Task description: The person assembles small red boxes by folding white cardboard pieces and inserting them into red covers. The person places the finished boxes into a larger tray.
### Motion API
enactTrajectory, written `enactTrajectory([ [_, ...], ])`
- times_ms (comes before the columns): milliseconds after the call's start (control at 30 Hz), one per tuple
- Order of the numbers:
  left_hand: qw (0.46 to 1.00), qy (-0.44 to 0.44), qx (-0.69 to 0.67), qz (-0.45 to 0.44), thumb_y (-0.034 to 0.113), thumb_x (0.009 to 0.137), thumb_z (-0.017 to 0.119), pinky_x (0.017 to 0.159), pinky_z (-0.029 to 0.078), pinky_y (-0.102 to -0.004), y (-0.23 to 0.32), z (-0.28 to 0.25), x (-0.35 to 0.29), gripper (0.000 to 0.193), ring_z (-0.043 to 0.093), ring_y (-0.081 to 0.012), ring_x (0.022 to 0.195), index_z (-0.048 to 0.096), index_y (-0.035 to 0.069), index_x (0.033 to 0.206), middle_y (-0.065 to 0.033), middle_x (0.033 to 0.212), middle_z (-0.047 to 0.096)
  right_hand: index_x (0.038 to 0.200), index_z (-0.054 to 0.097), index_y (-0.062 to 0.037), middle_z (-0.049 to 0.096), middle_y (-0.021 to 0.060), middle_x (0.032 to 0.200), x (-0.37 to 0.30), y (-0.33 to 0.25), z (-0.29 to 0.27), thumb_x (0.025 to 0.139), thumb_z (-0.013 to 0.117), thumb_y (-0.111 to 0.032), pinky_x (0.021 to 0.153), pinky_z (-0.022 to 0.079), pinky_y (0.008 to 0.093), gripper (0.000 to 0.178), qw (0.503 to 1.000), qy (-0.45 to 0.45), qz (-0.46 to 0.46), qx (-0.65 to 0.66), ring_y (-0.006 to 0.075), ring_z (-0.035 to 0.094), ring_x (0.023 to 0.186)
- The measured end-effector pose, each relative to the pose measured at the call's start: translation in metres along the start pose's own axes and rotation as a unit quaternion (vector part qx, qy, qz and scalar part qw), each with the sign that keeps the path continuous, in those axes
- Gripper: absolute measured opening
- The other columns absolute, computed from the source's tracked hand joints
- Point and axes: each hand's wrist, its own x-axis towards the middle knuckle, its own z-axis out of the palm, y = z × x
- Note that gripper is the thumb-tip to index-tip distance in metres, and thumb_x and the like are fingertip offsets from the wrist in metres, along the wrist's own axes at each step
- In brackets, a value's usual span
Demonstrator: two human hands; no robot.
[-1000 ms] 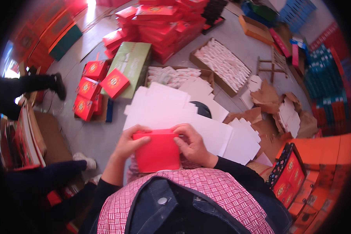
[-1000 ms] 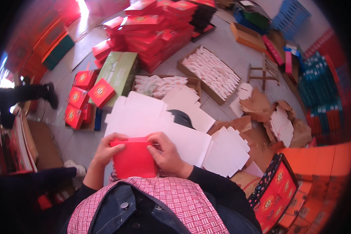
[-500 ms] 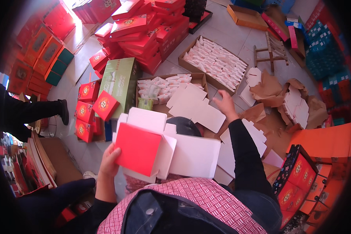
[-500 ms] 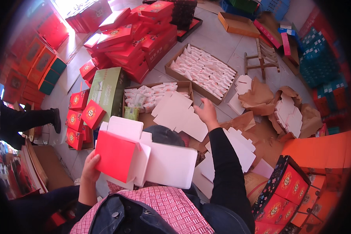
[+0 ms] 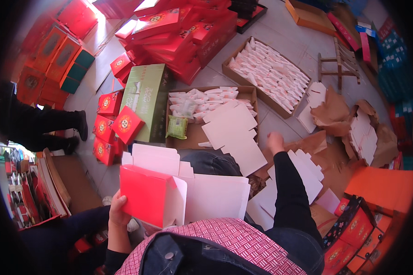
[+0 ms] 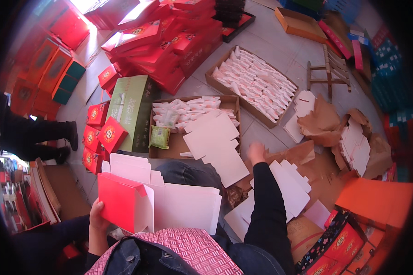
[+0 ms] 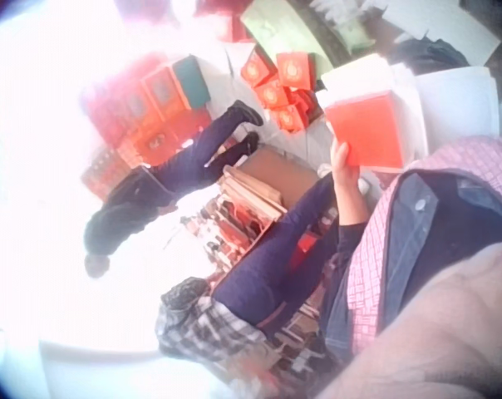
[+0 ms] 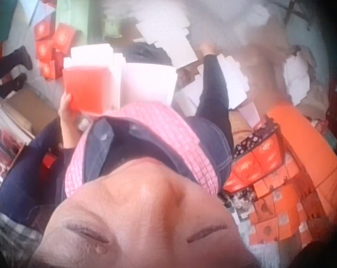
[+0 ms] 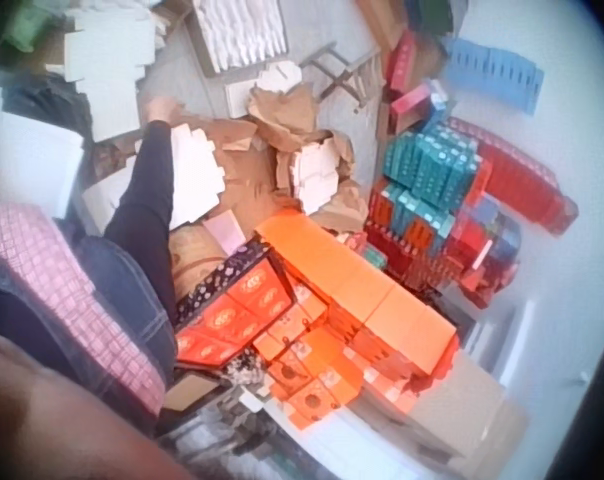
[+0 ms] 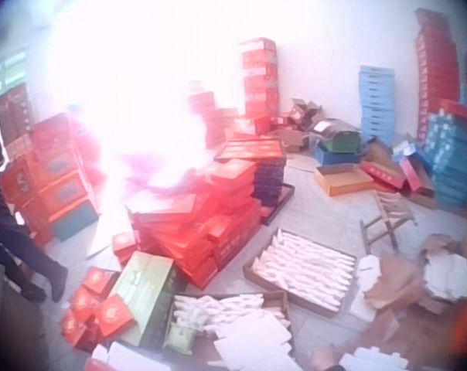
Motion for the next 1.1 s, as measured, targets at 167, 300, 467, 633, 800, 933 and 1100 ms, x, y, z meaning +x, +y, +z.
enactTrajectory([
  [167,0.995,0.072,-0.069,0.017,0.025,0.083,0.061,0.094,0.046,-0.0338,-0.007,-0.01,-0.007,0.054,0.058,-0.0233,0.108,0.045,-0.006,0.125,-0.0148,0.116,0.058,0.088,0.065,-0.0034,0.064,0.0165,0.093,0.08,-0.168,-0.025,0.075,0.066,-0.01,0.085,0.047,0.0405,0.015,0.925,0.119,-0.238,0.273,0.0343,0.059,0.094],
  [300,0.99,0.105,-0.092,0.032,0.026,0.084,0.06,0.093,0.047,-0.0337,-0.01,-0.018,-0.014,0.054,0.058,-0.0236,0.106,0.046,-0.005,0.126,-0.0148,0.115,0.059,0.098,0.064,-0.0028,0.062,0.0172,0.103,0.105,-0.271,0.013,0.071,0.072,-0.014,0.091,0.045,0.041,0.031,0.929,0.05,-0.282,0.235,0.0349,0.057,0.102],
  [467,0.98,0.159,-0.106,0.048,0.028,0.084,0.06,0.091,0.048,-0.0342,-0.007,-0.018,-0.028,0.055,0.06,-0.0237,0.104,0.046,-0.004,0.126,-0.0146,0.115,0.059,0.097,0.065,-0.0067,0.055,0.0084,0.105,0.087,-0.31,0.001,0.06,0.081,-0.025,0.096,0.039,0.0492,0.044,0.975,-0.065,-0.212,0.002,0.0264,0.049,0.11],
  [633,0.976,0.172,-0.119,0.06,0.028,0.084,0.06,0.092,0.048,-0.0335,-0.008,-0.011,-0.035,0.056,0.059,-0.0235,0.105,0.045,-0.005,0.127,-0.0148,0.116,0.059,0.09,0.064,-0.0085,0.055,0.0055,0.096,0.058,-0.278,0.058,0.083,0.053,-0.015,0.091,0.036,0.0488,0.014,0.93,0.101,-0.354,0.016,0.0238,0.05,0.103],
  [800,0.98,0.155,-0.094,0.076,0.027,0.086,0.056,0.094,0.046,-0.032,-0.01,-0.025,-0.042,0.055,0.058,-0.0226,0.108,0.044,-0.006,0.128,-0.0145,0.119,0.057,0.09,0.065,-0.012,0.057,0.0056,0.098,0.058,-0.288,0.067,0.08,0.058,-0.017,0.087,0.037,0.0499,0.013,0.926,0.033,-0.373,-0.043,0.0242,0.05,0.104],
  [933,0.982,0.143,-0.1,0.079,0.027,0.087,0.055,0.094,0.045,-0.0312,-0.005,-0.01,-0.039,0.054,0.057,-0.0215,0.109,0.044,-0.006,0.128,-0.0149,0.12,0.057,0.086,0.062,-0.0083,0.06,0.0083,0.091,0.065,-0.302,0.013,0.073,0.069,-0.017,0.074,0.044,0.0439,0.017,0.941,0.043,-0.309,0.128,0.0277,0.056,0.09],
  [1100,0.977,0.127,-0.12,0.123,0.023,0.093,0.05,0.096,0.044,-0.0304,-0.025,-0.004,-0.036,0.044,0.057,-0.0191,0.109,0.045,-0.004,0.127,-0.0135,0.12,0.057,0.08,0.058,-0.0016,0.061,0.0015,0.074,0.011,-0.301,-0.172,0.089,0.064,-0.012,0.056,0.044,0.0209,0.015,0.74,-0.054,-0.2,0.64,0.0041,0.054,0.063],
])
